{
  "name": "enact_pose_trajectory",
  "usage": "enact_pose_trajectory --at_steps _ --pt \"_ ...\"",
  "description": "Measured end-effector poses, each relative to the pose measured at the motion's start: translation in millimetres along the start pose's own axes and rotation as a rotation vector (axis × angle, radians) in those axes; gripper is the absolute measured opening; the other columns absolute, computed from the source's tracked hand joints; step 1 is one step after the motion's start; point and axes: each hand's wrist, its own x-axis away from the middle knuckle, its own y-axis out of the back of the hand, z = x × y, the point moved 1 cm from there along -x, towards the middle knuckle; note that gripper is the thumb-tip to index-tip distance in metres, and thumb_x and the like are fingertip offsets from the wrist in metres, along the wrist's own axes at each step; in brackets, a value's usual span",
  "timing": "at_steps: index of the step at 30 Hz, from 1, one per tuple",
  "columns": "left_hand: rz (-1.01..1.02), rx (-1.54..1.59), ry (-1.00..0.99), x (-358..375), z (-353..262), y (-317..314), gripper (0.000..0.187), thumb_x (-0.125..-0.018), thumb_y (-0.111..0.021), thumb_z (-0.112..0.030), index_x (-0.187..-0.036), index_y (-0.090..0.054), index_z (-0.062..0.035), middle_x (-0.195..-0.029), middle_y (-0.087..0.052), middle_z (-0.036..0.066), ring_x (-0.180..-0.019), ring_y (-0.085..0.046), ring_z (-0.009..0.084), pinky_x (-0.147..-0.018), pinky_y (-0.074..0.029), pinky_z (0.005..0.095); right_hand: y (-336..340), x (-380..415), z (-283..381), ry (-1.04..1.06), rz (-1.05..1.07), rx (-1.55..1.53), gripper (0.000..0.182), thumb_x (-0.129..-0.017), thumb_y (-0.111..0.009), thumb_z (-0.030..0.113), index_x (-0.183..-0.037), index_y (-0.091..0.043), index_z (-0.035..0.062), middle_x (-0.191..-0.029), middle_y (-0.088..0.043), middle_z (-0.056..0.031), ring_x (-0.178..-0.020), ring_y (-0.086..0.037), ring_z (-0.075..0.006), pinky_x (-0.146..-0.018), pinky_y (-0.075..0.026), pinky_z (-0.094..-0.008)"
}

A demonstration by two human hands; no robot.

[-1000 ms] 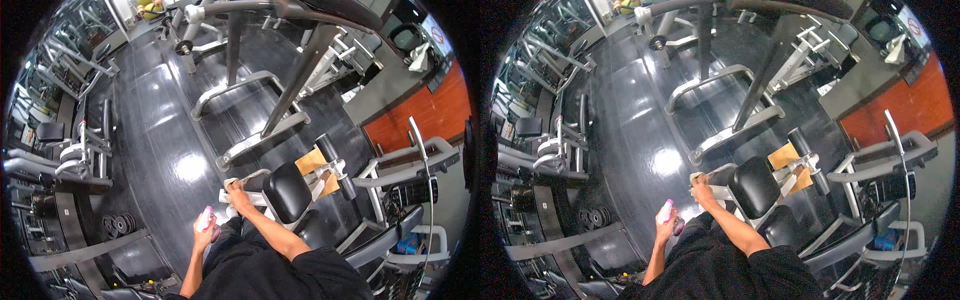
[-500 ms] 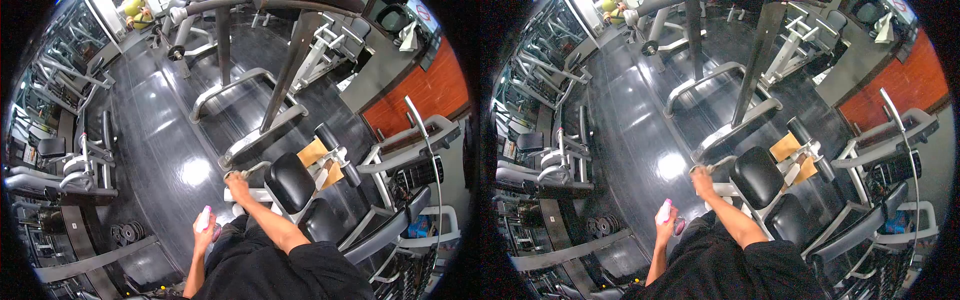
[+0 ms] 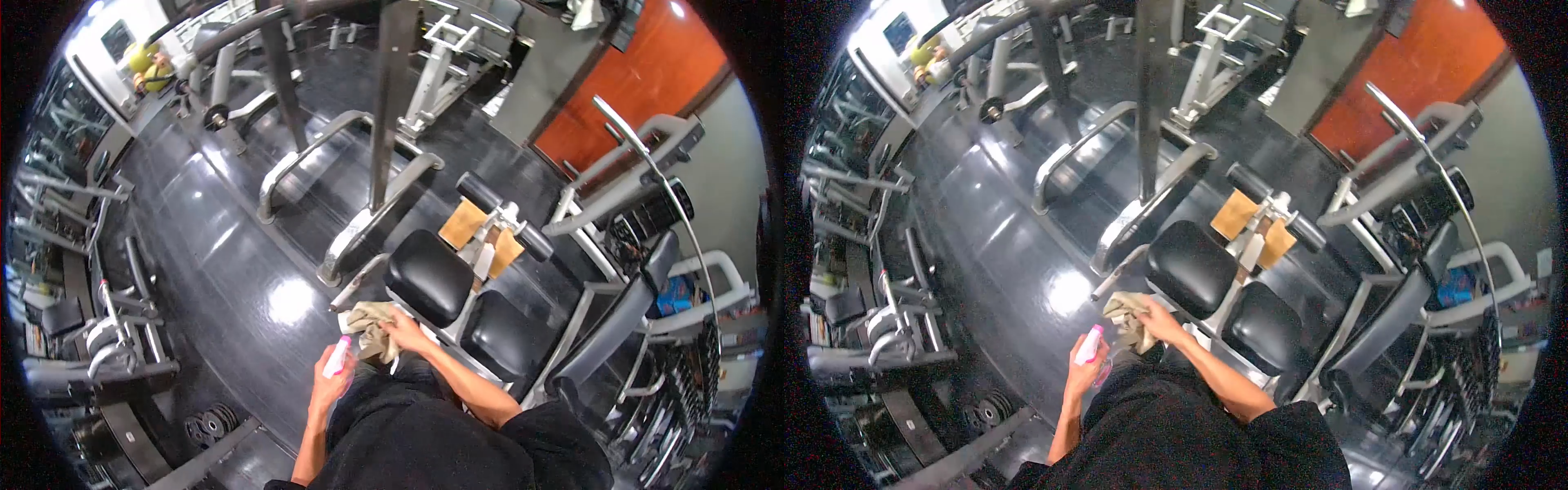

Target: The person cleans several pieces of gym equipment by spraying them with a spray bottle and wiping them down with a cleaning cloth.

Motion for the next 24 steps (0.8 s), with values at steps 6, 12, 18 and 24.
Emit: enact_pose_trajectory --at_steps 6,12,18,24 --pt "0.307 -0.009 -0.179 -15 0 -48 0.037 -0.078 -0.078 -0.014 -0.109 -0.060 -0.0050 -0.088 -0.060 -0.001 -0.075 -0.053 0.0070 -0.066 -0.045 0.0244 105 71 18 0.036 -0.602 -0.086 0.039 -0.092 -0.058 0.008 -0.129 -0.048 0.0019 -0.117 -0.059 -0.0063 -0.107 -0.056 -0.0182 -0.096 -0.043 -0.0325" --pt "0.444 -0.004 -0.130 -16 -10 -88 0.040 -0.076 -0.078 -0.009 -0.111 -0.058 -0.0043 -0.086 -0.060 -0.001 -0.074 -0.055 0.0054 -0.065 -0.046 0.0223 226 61 -29 -0.050 -1.196 0.097 0.040 -0.090 -0.059 0.014 -0.125 -0.050 -0.0014 -0.109 -0.064 -0.0184 -0.104 -0.061 -0.0331 -0.092 -0.045 -0.0368" --pt "0.565 0.068 -0.144 -12 -4 -107 0.053 -0.079 -0.075 -0.001 -0.126 -0.051 -0.0016 -0.106 -0.058 0.004 -0.081 -0.059 0.0072 -0.072 -0.049 0.0237 223 14 -30 -0.532 -0.514 1.048 0.047 -0.083 -0.053 0.013 -0.129 -0.050 0.0045 -0.118 -0.061 -0.0186 -0.117 -0.054 -0.0341 -0.106 -0.025 -0.0650" --pt "0.441 0.047 -0.136 1 -18 -118 0.044 -0.080 -0.075 -0.004 -0.120 -0.057 0.0033 -0.098 -0.061 0.003 -0.075 -0.058 0.0066 -0.070 -0.048 0.0234 225 -3 -73 -0.728 -0.136 1.261 0.039 -0.081 -0.056 0.020 -0.118 -0.064 0.0109 -0.125 -0.062 -0.0124 -0.121 -0.055 -0.0321 -0.104 -0.006 -0.0759"
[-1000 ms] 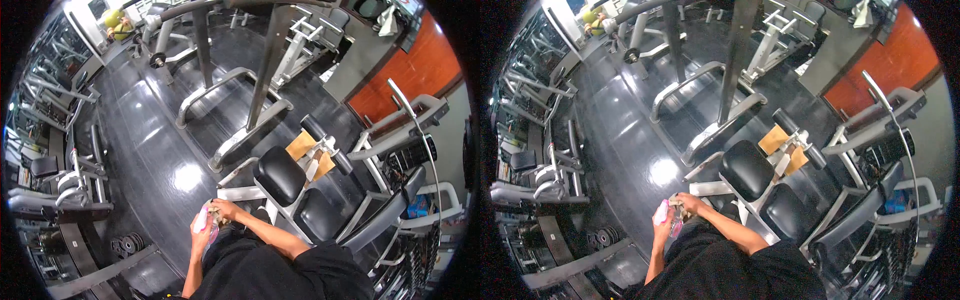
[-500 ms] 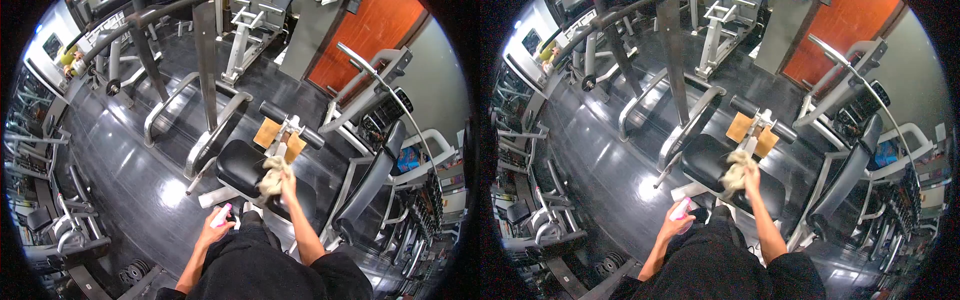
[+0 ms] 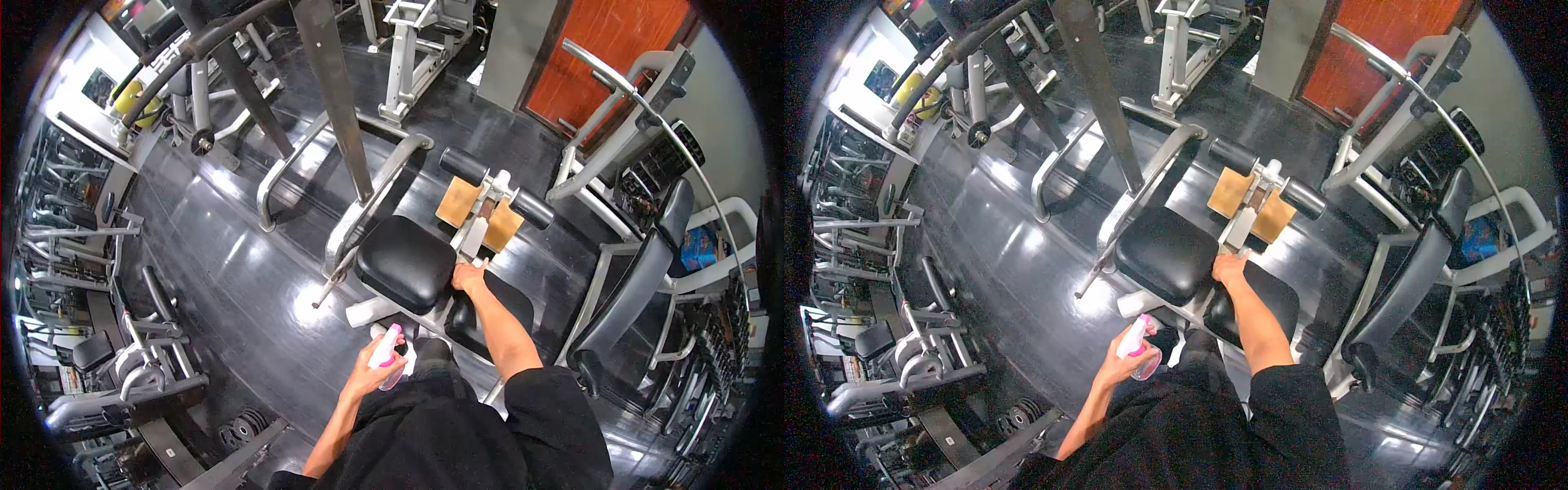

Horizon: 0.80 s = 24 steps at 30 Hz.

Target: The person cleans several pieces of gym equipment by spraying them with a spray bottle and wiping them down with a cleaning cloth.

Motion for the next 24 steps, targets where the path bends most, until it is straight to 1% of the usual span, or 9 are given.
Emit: enact_pose_trajectory --at_steps 4,7,9,12,13,16,18,22,24 --pt "-0.005 0.048 0.019 -1 15 -6 0.045 -0.081 -0.073 -0.005 -0.122 -0.057 0.0026 -0.100 -0.062 0.004 -0.075 -0.058 0.0063 -0.071 -0.048 0.0231 2 7 1 0.128 -0.010 0.159 0.036 -0.082 -0.054 0.021 -0.113 -0.068 0.0096 -0.121 -0.065 -0.0106 -0.116 -0.059 -0.0308 -0.103 -0.013 -0.0760" --pt "0.018 -0.027 -0.004 -5 15 -9 0.040 -0.083 -0.071 -0.004 -0.120 -0.058 0.0008 -0.100 -0.062 0.004 -0.074 -0.057 0.0057 -0.070 -0.047 0.0227 27 28 -2 0.223 -0.025 0.093 0.035 -0.083 -0.055 0.024 -0.111 -0.068 0.0085 -0.119 -0.065 -0.0144 -0.113 -0.060 -0.0318 -0.105 -0.028 -0.0643" --pt "0.016 -0.083 0.021 -9 7 -14 0.034 -0.084 -0.067 -0.003 -0.118 -0.059 -0.0015 -0.098 -0.062 0.004 -0.072 -0.056 0.0072 -0.068 -0.046 0.0232 33 30 -6 0.385 0.206 0.087 0.036 -0.083 -0.056 0.028 -0.110 -0.068 0.0061 -0.114 -0.065 -0.0187 -0.110 -0.061 -0.0347 -0.097 -0.044 -0.0484" --pt "-0.018 -0.106 -0.137 -21 10 -23 0.030 -0.085 -0.064 -0.001 -0.114 -0.060 -0.0030 -0.091 -0.062 0.003 -0.072 -0.055 0.0087 -0.065 -0.045 0.0243 81 77 -12 0.439 0.249 -0.080 0.040 -0.084 -0.057 0.032 -0.110 -0.066 0.0027 -0.109 -0.066 -0.0220 -0.105 -0.061 -0.0390 -0.085 -0.051 -0.0417" --pt "0.006 -0.148 -0.168 -23 10 -24 0.028 -0.085 -0.063 -0.002 -0.113 -0.061 -0.0042 -0.086 -0.062 0.003 -0.072 -0.055 0.0095 -0.065 -0.045 0.0250 73 75 -25 0.568 0.136 -0.182 0.040 -0.088 -0.054 0.037 -0.099 -0.068 0.0009 -0.095 -0.070 -0.0163 -0.086 -0.066 -0.0291 -0.072 -0.050 -0.0399" --pt "0.067 -0.210 -0.185 -32 15 -24 0.023 -0.086 -0.063 -0.004 -0.109 -0.062 -0.0043 -0.083 -0.062 0.003 -0.071 -0.055 0.0088 -0.064 -0.044 0.0246 81 108 -43 0.487 0.131 -0.758 0.039 -0.090 -0.054 0.035 -0.103 -0.067 0.0013 -0.089 -0.069 -0.0076 -0.081 -0.062 -0.0181 -0.069 -0.048 -0.0343" --pt "0.108 -0.241 -0.134 -36 16 -25 0.020 -0.086 -0.064 -0.006 -0.106 -0.062 -0.0035 -0.082 -0.063 0.004 -0.070 -0.056 0.0091 -0.064 -0.045 0.0248 85 130 -60 0.358 0.124 -0.808 0.037 -0.089 -0.057 0.030 -0.108 -0.064 -0.0012 -0.088 -0.065 -0.0021 -0.081 -0.056 -0.0103 -0.071 -0.047 -0.0288" --pt "0.175 -0.262 -0.115 -43 28 -32 0.019 -0.087 -0.065 -0.008 -0.105 -0.062 -0.0021 -0.083 -0.066 0.007 -0.074 -0.062 0.0112 -0.066 -0.049 0.0272 16 136 -104 0.215 -0.302 -1.289 0.034 -0.091 -0.058 0.016 -0.118 -0.058 -0.0054 -0.103 -0.066 -0.0044 -0.090 -0.058 -0.0112 -0.082 -0.046 -0.0280" --pt "0.197 -0.271 -0.159 -45 27 -36 0.021 -0.087 -0.065 -0.009 -0.106 -0.062 -0.0015 -0.084 -0.066 0.007 -0.075 -0.063 0.0123 -0.068 -0.049 0.0277 -7 151 -110 0.029 -0.742 -1.435 0.034 -0.093 -0.054 0.018 -0.121 -0.056 -0.0020 -0.102 -0.067 -0.0119 -0.092 -0.060 -0.0168 -0.084 -0.046 -0.0327"
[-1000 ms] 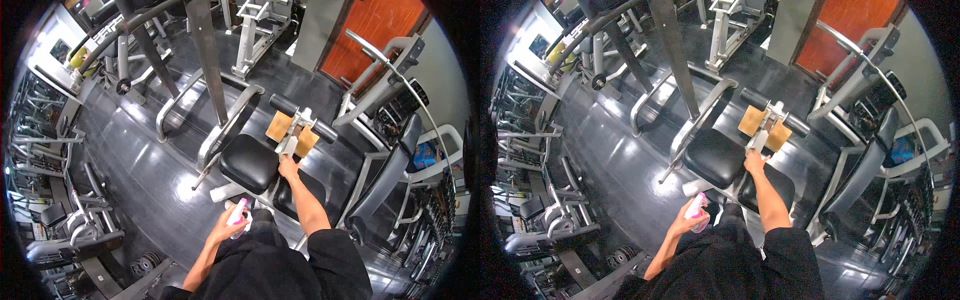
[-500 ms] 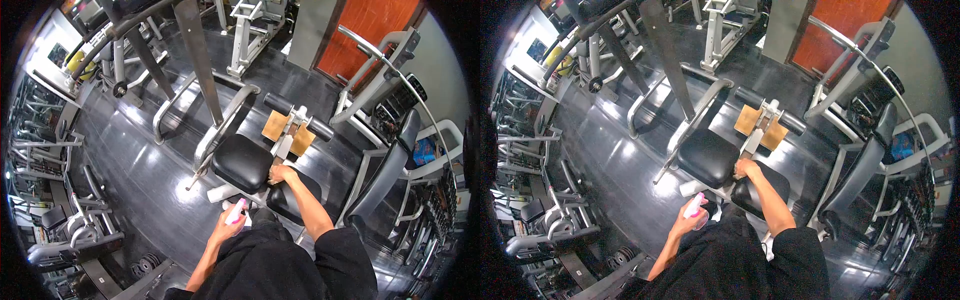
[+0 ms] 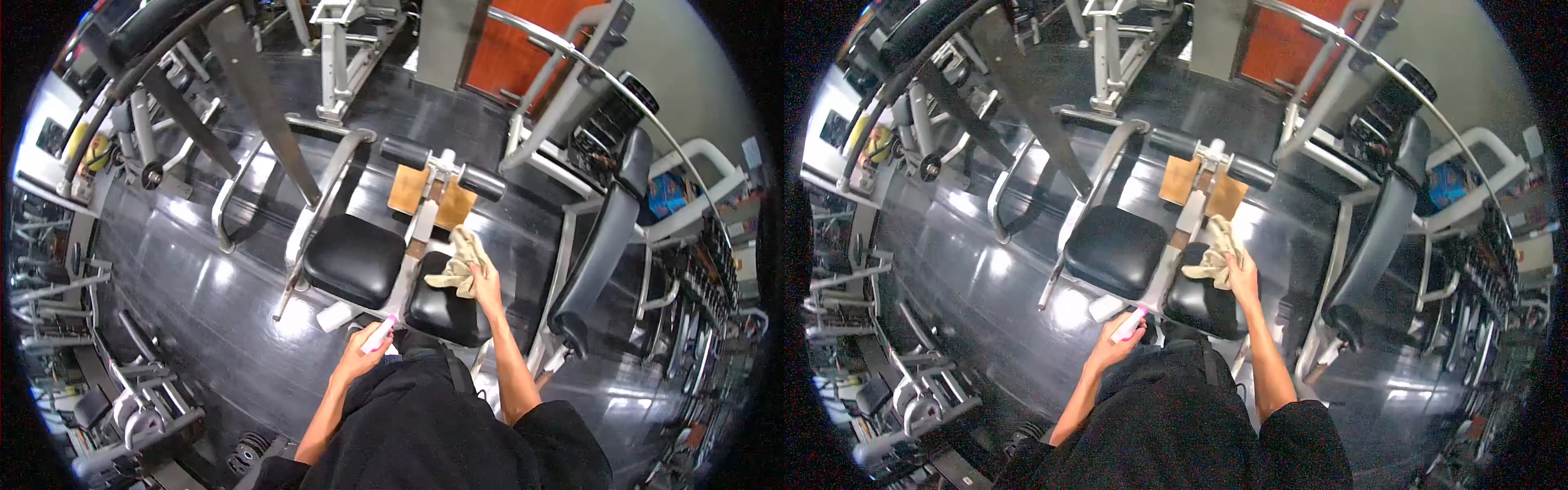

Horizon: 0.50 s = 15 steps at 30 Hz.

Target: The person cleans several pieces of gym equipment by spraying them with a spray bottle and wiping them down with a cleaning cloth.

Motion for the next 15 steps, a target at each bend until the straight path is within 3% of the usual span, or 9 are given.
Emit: enact_pose_trajectory --at_steps 1,2,4,5,8,10,13,15 --pt "0.032 0.014 0.071 1 0 -1 0.022 -0.087 -0.066 -0.009 -0.107 -0.061 -0.0014 -0.087 -0.067 0.007 -0.077 -0.062 0.0118 -0.070 -0.049 0.0280 4 17 10 0.011 -0.116 0.053 0.035 -0.096 -0.051 0.017 -0.125 -0.052 -0.0024 -0.107 -0.065 -0.0188 -0.097 -0.063 -0.0277 -0.086 -0.046 -0.0359" --pt "0.052 0.010 0.073 1 0 -2 0.022 -0.087 -0.066 -0.009 -0.107 -0.061 -0.0014 -0.087 -0.067 0.007 -0.077 -0.062 0.0118 -0.070 -0.049 0.0280 3 31 6 0.000 -0.134 0.050 0.035 -0.096 -0.051 0.017 -0.125 -0.052 -0.0024 -0.107 -0.065 -0.0188 -0.097 -0.063 -0.0277 -0.086 -0.046 -0.0359" --pt "0.051 0.047 0.135 0 0 -4 0.022 -0.086 -0.067 -0.010 -0.106 -0.062 -0.0024 -0.089 -0.067 0.005 -0.080 -0.061 0.0107 -0.071 -0.049 0.0277 5 55 -2 0.079 -0.353 0.294 0.037 -0.097 -0.048 0.017 -0.127 -0.048 -0.0044 -0.111 -0.062 -0.0264 -0.105 -0.059 -0.0409 -0.089 -0.044 -0.0404" --pt "0.068 0.044 0.135 0 2 -6 0.022 -0.086 -0.067 -0.010 -0.106 -0.062 -0.0024 -0.089 -0.067 0.005 -0.080 -0.061 0.0107 -0.071 -0.049 0.0277 5 62 -18 0.101 -0.351 0.320 0.038 -0.097 -0.046 0.016 -0.126 -0.046 -0.0083 -0.113 -0.058 -0.0311 -0.108 -0.054 -0.0468 -0.090 -0.043 -0.0443" --pt "0.074 0.082 0.132 3 7 -8 0.021 -0.086 -0.067 -0.010 -0.105 -0.062 -0.0033 -0.089 -0.065 0.003 -0.079 -0.058 0.0093 -0.071 -0.048 0.0268 0 73 -35 0.130 -0.336 0.423 0.038 -0.096 -0.047 0.015 -0.124 -0.045 -0.0111 -0.119 -0.053 -0.0330 -0.109 -0.052 -0.0470 -0.091 -0.042 -0.0463" --pt "0.069 -0.004 0.098 2 2 -7 0.020 -0.085 -0.068 -0.010 -0.103 -0.062 -0.0043 -0.084 -0.063 0.002 -0.075 -0.056 0.0078 -0.068 -0.046 0.0254 -7 73 -23 0.201 -0.407 0.490 0.035 -0.095 -0.048 0.013 -0.124 -0.045 -0.0069 -0.110 -0.054 -0.0293 -0.101 -0.052 -0.0482 -0.084 -0.043 -0.0480" --pt "0.054 0.039 0.125 5 -11 -7 0.021 -0.086 -0.067 -0.009 -0.105 -0.062 -0.0047 -0.080 -0.060 0.002 -0.070 -0.053 0.0065 -0.064 -0.044 0.0242 -9 74 -26 0.179 -0.294 0.596 0.032 -0.092 -0.051 0.011 -0.119 -0.047 -0.0063 -0.110 -0.053 -0.0278 -0.100 -0.052 -0.0475 -0.081 -0.045 -0.0476" --pt "-0.008 0.072 0.167 10 -19 -5 0.024 -0.087 -0.067 -0.009 -0.108 -0.060 -0.0031 -0.083 -0.059 0.003 -0.072 -0.053 0.0074 -0.065 -0.045 0.0252 -11 72 -31 0.238 -0.330 0.623 0.032 -0.092 -0.052 0.011 -0.118 -0.047 -0.0065 -0.110 -0.053 -0.0273 -0.101 -0.052 -0.0473 -0.082 -0.045 -0.0476"
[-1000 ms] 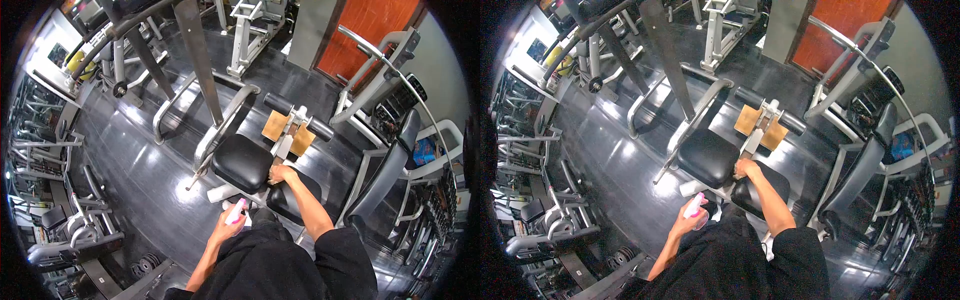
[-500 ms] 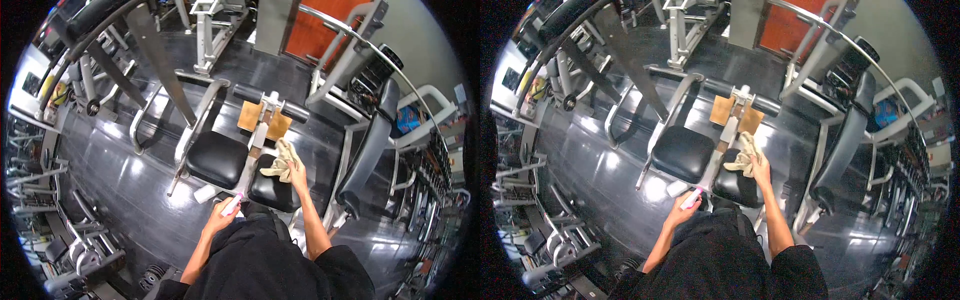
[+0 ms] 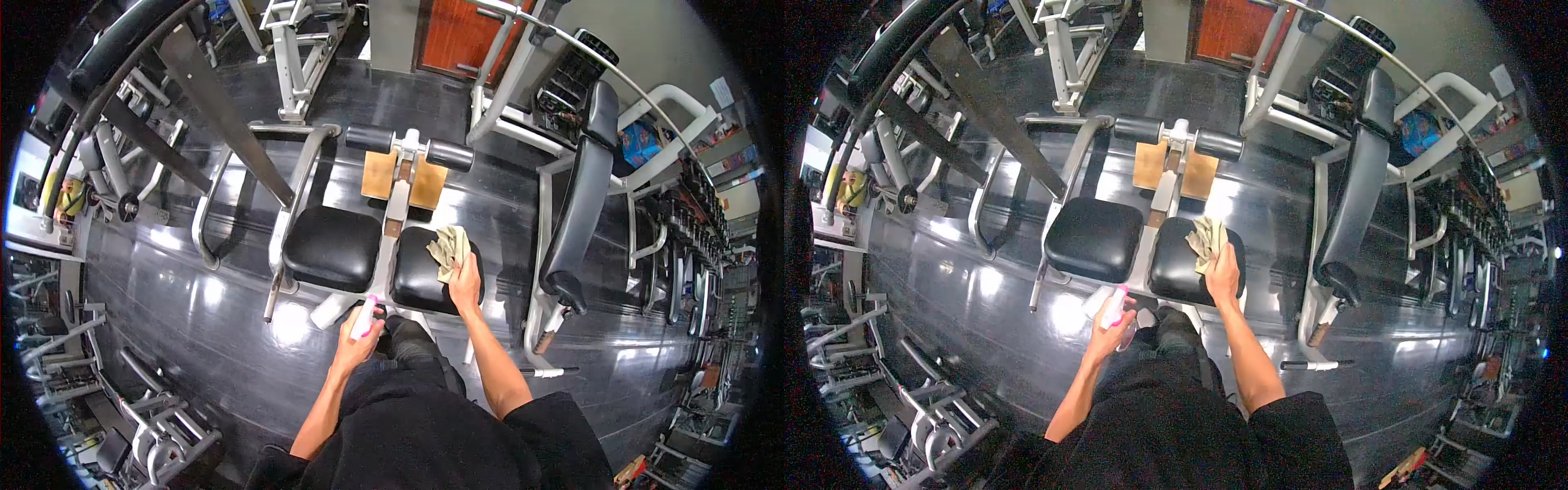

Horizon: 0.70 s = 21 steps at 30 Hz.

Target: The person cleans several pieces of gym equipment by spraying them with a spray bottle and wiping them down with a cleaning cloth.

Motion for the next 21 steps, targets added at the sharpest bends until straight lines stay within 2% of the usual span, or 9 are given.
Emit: enact_pose_trajectory --at_steps 1,3,4,8,10,16,21 --pt "0.000 0.003 -0.002 2 11 0 0.024 -0.087 -0.067 -0.009 -0.108 -0.060 -0.0031 -0.083 -0.059 0.003 -0.072 -0.053 0.0074 -0.065 -0.045 0.0252 2 -2 4 0.046 -0.048 0.021 0.031 -0.091 -0.052 0.011 -0.116 -0.046 -0.0067 -0.110 -0.053 -0.0268 -0.101 -0.052 -0.0471 -0.083 -0.045 -0.0475" --pt "-0.131 0.039 -0.097 2 31 1 0.025 -0.086 -0.068 -0.011 -0.109 -0.060 -0.0018 -0.089 -0.060 0.005 -0.074 -0.055 0.0086 -0.067 -0.047 0.0271 5 -4 6 -0.022 0.004 0.004 0.033 -0.091 -0.052 0.011 -0.119 -0.045 -0.0073 -0.114 -0.052 -0.0270 -0.103 -0.052 -0.0469 -0.085 -0.045 -0.0481" --pt "-0.143 0.058 -0.036 4 34 2 0.030 -0.085 -0.069 -0.012 -0.111 -0.058 -0.0013 -0.092 -0.059 0.007 -0.077 -0.056 0.0110 -0.070 -0.048 0.0291 4 -4 7 -0.024 -0.003 0.008 0.034 -0.091 -0.052 0.011 -0.119 -0.045 -0.0072 -0.115 -0.052 -0.0274 -0.104 -0.052 -0.0469 -0.085 -0.045 -0.0484" --pt "-0.199 0.010 -0.021 16 31 4 0.035 -0.083 -0.071 -0.012 -0.114 -0.056 -0.0015 -0.091 -0.057 0.006 -0.076 -0.055 0.0121 -0.072 -0.048 0.0292 -2 -3 2 0.018 0.013 0.053 0.037 -0.089 -0.052 0.010 -0.122 -0.046 -0.0057 -0.118 -0.052 -0.0263 -0.108 -0.052 -0.0448 -0.087 -0.046 -0.0482" --pt "-0.219 -0.115 -0.128 20 28 5 0.039 -0.082 -0.073 -0.012 -0.115 -0.055 -0.0017 -0.091 -0.055 0.006 -0.075 -0.055 0.0128 -0.070 -0.047 0.0293 1 -6 5 0.023 0.030 0.082 0.038 -0.088 -0.052 0.010 -0.122 -0.045 -0.0042 -0.119 -0.053 -0.0242 -0.110 -0.052 -0.0420 -0.090 -0.046 -0.0470" --pt "-0.143 -0.152 -0.251 32 2 -4 0.039 -0.081 -0.072 -0.011 -0.116 -0.056 -0.0025 -0.093 -0.055 0.007 -0.074 -0.055 0.0141 -0.068 -0.047 0.0294 3 -7 11 0.063 0.042 0.105 0.037 -0.087 -0.052 0.010 -0.121 -0.045 -0.0030 -0.119 -0.052 -0.0220 -0.108 -0.052 -0.0410 -0.089 -0.046 -0.0468" --pt "-0.033 -0.101 -0.230 33 11 -8 0.037 -0.083 -0.067 -0.008 -0.118 -0.057 -0.0026 -0.094 -0.060 0.007 -0.075 -0.057 0.0135 -0.070 -0.047 0.0284 6 -9 17 0.086 0.055 0.100 0.032 -0.087 -0.052 0.010 -0.116 -0.047 -0.0021 -0.116 -0.052 -0.0206 -0.107 -0.052 -0.0399 -0.087 -0.047 -0.0474"
